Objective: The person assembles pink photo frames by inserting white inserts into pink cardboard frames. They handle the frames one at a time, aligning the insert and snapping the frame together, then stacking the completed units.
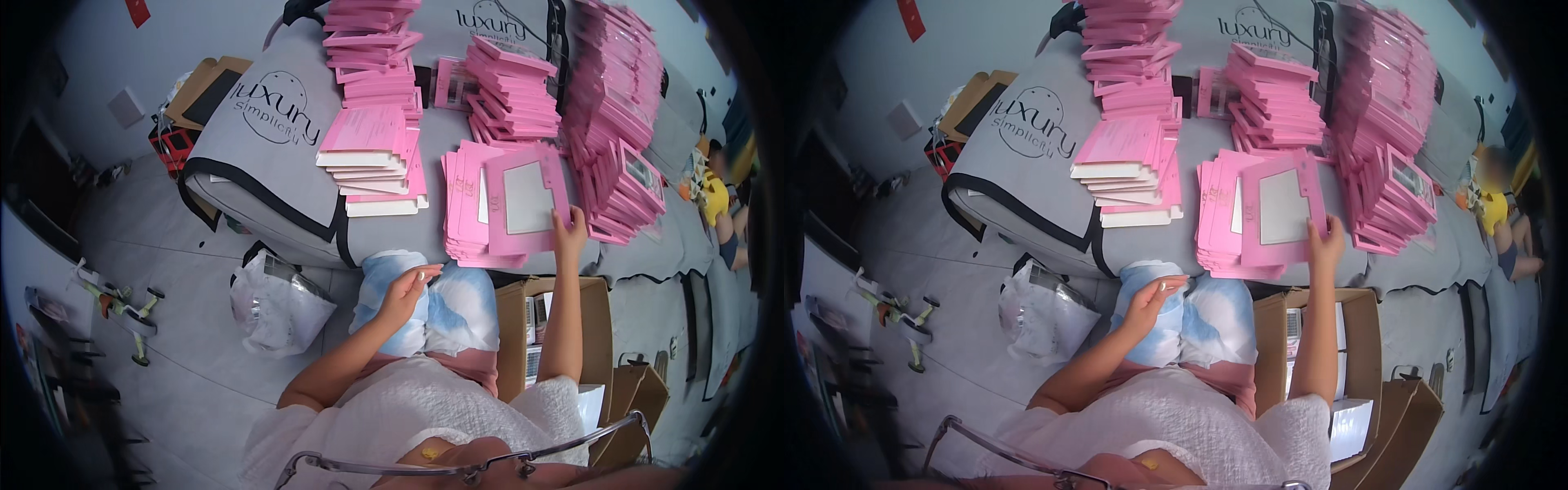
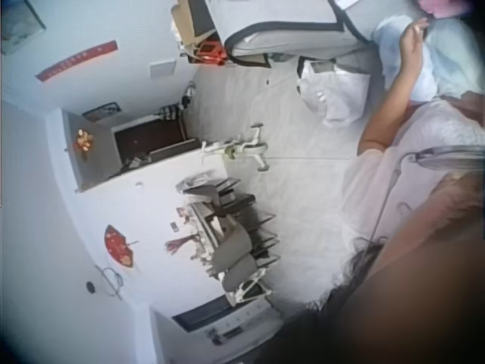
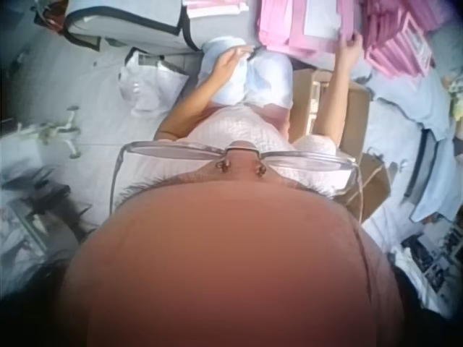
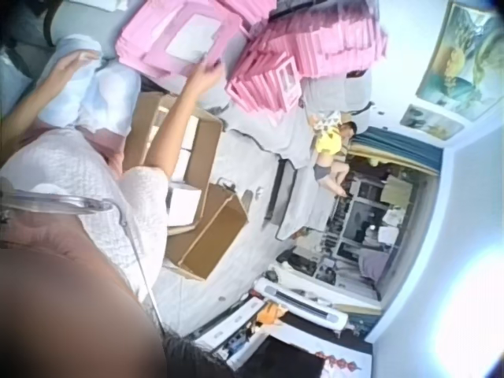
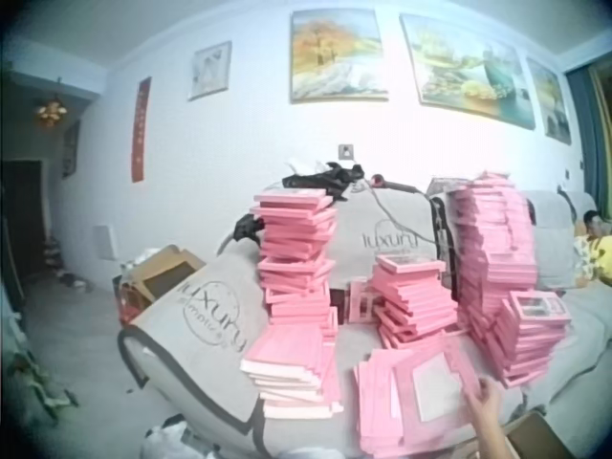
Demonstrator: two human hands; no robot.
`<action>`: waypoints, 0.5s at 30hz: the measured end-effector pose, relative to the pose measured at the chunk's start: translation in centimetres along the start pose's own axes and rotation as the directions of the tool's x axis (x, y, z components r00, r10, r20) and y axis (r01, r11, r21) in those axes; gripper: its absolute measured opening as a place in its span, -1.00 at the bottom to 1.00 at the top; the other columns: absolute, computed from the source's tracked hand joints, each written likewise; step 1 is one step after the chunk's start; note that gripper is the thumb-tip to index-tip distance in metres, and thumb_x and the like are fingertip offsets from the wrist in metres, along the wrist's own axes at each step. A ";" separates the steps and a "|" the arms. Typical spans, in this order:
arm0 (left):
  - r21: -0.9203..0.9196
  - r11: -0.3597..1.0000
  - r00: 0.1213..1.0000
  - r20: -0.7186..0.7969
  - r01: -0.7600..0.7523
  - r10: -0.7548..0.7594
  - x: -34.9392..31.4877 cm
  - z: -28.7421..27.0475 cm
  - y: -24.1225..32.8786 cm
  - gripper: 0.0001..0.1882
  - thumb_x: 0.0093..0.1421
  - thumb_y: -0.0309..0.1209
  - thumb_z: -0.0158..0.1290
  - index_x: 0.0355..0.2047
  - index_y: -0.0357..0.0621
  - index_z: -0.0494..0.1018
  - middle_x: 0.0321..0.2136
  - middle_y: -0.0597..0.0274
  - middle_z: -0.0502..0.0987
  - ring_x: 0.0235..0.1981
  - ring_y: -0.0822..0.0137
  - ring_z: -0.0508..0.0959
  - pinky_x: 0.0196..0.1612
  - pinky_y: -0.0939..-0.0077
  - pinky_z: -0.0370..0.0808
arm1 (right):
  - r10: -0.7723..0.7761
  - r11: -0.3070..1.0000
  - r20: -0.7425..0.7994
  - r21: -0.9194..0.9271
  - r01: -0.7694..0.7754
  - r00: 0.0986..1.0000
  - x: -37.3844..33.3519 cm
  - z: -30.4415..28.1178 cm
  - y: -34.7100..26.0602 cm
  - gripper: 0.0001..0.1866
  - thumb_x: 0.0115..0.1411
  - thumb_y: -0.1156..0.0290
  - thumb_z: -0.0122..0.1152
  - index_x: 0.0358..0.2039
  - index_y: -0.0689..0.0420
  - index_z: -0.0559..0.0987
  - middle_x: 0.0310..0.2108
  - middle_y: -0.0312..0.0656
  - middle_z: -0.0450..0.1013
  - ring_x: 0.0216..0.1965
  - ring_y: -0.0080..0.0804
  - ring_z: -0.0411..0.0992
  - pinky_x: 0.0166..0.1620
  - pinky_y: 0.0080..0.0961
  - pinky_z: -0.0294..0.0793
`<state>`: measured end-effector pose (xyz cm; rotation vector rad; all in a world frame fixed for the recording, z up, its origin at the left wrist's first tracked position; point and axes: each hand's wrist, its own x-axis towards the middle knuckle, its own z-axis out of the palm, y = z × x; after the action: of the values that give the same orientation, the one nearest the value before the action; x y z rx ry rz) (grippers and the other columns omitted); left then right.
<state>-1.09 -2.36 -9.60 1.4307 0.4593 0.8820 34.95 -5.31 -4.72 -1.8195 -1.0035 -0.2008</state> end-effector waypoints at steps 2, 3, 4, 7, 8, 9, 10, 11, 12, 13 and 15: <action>-0.205 0.978 0.999 0.033 0.027 -0.021 0.1 0.2 0.6 -0.56 0.36 -0.24 -0.26 0.14 -0.26 0.20 0.17 -0.05 0.22 0.23 0.12 0.19 0.26 0.20 0.09 | -0.136 0.979 -0.002 0.152 0.135 0.991 -3.4 -2.6 -7.8 -0.78 0.14 0.49 0.13 -0.18 0.24 0.50 -0.35 -0.07 0.48 -0.32 -0.33 0.48 -0.27 -0.48 0.44; -0.309 0.951 0.999 0.041 0.006 0.007 0.6 0.7 1.9 -0.49 0.35 -0.20 -0.23 0.20 -0.25 0.10 0.21 -0.06 0.15 0.26 0.12 0.14 0.27 0.16 0.07 | -0.177 0.973 0.034 0.158 0.170 0.984 -5.5 -3.1 -10.7 -0.80 0.18 0.56 0.05 -0.16 0.24 0.49 -0.36 -0.09 0.48 -0.32 -0.36 0.49 -0.27 -0.51 0.44; -0.421 0.907 0.998 0.053 -0.005 0.030 1.0 1.4 3.5 -0.41 0.34 -0.15 -0.21 0.25 -0.24 0.01 0.25 -0.07 0.08 0.28 0.11 0.09 0.28 0.12 0.04 | -0.539 0.839 -0.050 0.057 0.541 0.841 -7.2 -2.7 -12.7 -0.64 0.10 0.67 0.02 -0.06 0.19 0.47 -0.26 -0.08 0.50 -0.32 -0.30 0.52 -0.29 -0.49 0.48; -0.626 0.780 1.000 0.014 0.014 -0.006 1.2 2.9 5.8 -0.25 0.27 -0.08 -0.10 0.31 -0.03 -0.21 0.28 0.04 -0.03 0.30 0.14 0.03 0.28 0.10 0.02 | -0.658 0.677 0.372 -0.089 0.730 0.655 -13.6 -3.8 -17.5 -0.37 -0.13 0.66 -0.01 0.07 0.17 0.40 0.00 -0.14 0.43 -0.07 -0.29 0.48 -0.30 -0.50 0.51; -0.676 0.735 0.997 0.000 0.060 -0.081 0.9 3.1 5.7 -0.29 0.28 -0.13 -0.10 0.30 -0.01 -0.18 0.27 0.07 0.01 0.29 0.16 0.06 0.27 0.12 0.05 | -0.691 0.616 0.455 -0.037 0.787 0.562 -14.9 -3.8 -18.9 -0.39 -0.09 0.56 0.09 0.09 0.18 0.38 0.01 -0.14 0.43 0.01 -0.25 0.43 -0.19 -0.50 0.50; -0.697 0.717 0.983 -0.140 -0.011 -0.121 1.2 4.0 7.4 -0.40 0.30 -0.31 -0.12 0.27 -0.08 -0.09 0.21 0.10 0.12 0.22 0.19 0.18 0.23 0.20 0.15 | -0.634 0.717 0.474 0.064 0.694 0.612 -16.3 -3.6 -19.7 -0.45 -0.03 0.42 0.18 0.04 0.20 0.42 -0.01 -0.12 0.43 0.05 -0.21 0.39 -0.04 -0.41 0.45; -0.692 0.721 0.983 -0.141 -0.013 -0.118 1.1 3.5 6.9 -0.45 0.30 -0.37 -0.14 0.25 -0.10 -0.04 0.18 0.11 0.17 0.18 0.22 0.23 0.20 0.25 0.20 | -0.644 0.724 0.505 0.162 0.670 0.574 -16.1 -3.7 -19.6 -0.48 -0.02 0.39 0.20 0.01 0.21 0.44 -0.02 -0.10 0.44 0.05 -0.20 0.39 -0.01 -0.37 0.43; -0.688 0.726 0.983 -0.143 -0.014 -0.116 1.0 2.7 5.8 -0.48 0.29 -0.44 -0.15 0.23 -0.13 0.00 0.14 0.12 0.22 0.15 0.25 0.27 0.17 0.30 0.24 | -0.656 0.727 0.534 0.257 0.637 0.534 -15.6 -3.8 -19.4 -0.50 -0.01 0.37 0.22 -0.02 0.22 0.46 -0.03 -0.08 0.44 0.05 -0.19 0.39 0.02 -0.33 0.41; -0.685 0.728 0.983 -0.142 -0.013 -0.116 0.7 2.3 5.2 -0.52 0.29 -0.50 -0.16 0.21 -0.15 0.05 0.11 0.14 0.27 0.11 0.27 0.31 0.14 0.35 0.28 | -0.666 0.728 0.561 0.346 0.592 0.492 -15.2 -3.9 -19.1 -0.53 0.00 0.34 0.23 -0.05 0.23 0.48 -0.04 -0.06 0.44 0.04 -0.18 0.39 0.05 -0.28 0.39; -0.670 0.739 0.967 -0.133 0.073 -0.217 0.1 2.5 6.0 -0.57 0.27 -0.56 -0.15 0.15 -0.20 0.14 0.02 0.17 0.36 0.05 0.34 0.36 0.11 0.42 0.31 | -0.645 0.762 0.546 0.398 0.511 0.535 -14.8 -3.5 -18.9 -0.61 0.02 0.33 0.24 -0.14 0.23 0.53 -0.07 -0.02 0.45 0.04 -0.14 0.38 0.11 -0.20 0.33; -0.602 0.796 0.979 -0.113 0.068 -0.168 -0.7 2.3 5.5 -0.56 0.25 -0.57 -0.12 0.15 -0.21 0.14 0.03 0.19 0.36 0.04 0.38 0.36 0.11 0.45 0.30 | -0.617 0.782 0.411 0.415 0.465 0.670 -13.4 -2.0 -19.0 -0.56 -0.05 0.38 0.31 -0.12 0.23 0.49 -0.07 0.01 0.42 0.00 -0.04 0.37 0.08 -0.21 0.33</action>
<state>-1.12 -4.91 -4.18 0.7419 0.3418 0.9377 13.48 -11.37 2.03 -1.2752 -1.8804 0.0957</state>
